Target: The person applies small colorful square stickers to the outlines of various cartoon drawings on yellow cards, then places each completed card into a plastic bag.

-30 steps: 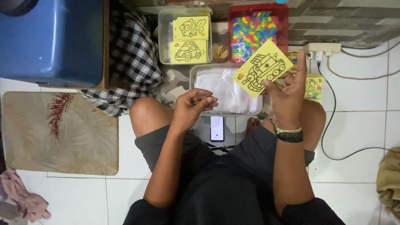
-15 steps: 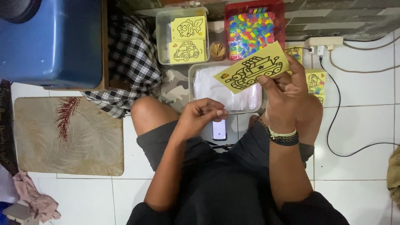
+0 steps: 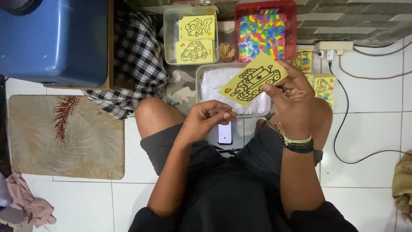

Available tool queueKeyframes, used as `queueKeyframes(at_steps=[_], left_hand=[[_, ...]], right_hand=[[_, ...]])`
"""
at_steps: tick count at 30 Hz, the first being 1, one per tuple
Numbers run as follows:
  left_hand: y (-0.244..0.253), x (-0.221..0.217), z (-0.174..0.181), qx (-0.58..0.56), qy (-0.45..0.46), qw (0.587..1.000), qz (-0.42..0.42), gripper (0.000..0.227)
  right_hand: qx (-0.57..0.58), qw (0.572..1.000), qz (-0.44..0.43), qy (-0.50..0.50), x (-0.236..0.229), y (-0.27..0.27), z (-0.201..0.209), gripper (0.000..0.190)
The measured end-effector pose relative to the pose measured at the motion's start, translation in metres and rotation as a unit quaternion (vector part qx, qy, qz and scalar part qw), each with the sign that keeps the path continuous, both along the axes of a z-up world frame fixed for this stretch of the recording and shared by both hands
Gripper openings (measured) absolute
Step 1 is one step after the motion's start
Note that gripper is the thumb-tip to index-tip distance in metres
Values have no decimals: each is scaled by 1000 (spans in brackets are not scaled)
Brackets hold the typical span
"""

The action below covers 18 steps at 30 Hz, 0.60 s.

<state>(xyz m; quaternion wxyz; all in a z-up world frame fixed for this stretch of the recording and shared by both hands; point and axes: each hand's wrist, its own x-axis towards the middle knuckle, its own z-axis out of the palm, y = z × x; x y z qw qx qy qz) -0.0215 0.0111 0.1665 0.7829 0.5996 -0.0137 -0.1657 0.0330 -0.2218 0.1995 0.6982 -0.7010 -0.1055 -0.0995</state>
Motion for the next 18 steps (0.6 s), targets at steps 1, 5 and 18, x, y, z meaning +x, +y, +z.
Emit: queueKeyframes(at_steps=[1,5,18], left_hand=[[0,1,0,-1,0,1000,0,22],[0,0,-5,-4,18,1000,6,21],[-4,0,-12,30,36,998,34,17]], right_hand=[[-1,1000,0,0,-1,2,8,56],[-53,998,13,21,-6,10,19,50],[-122,992,8,-20,-9,19,18,26]])
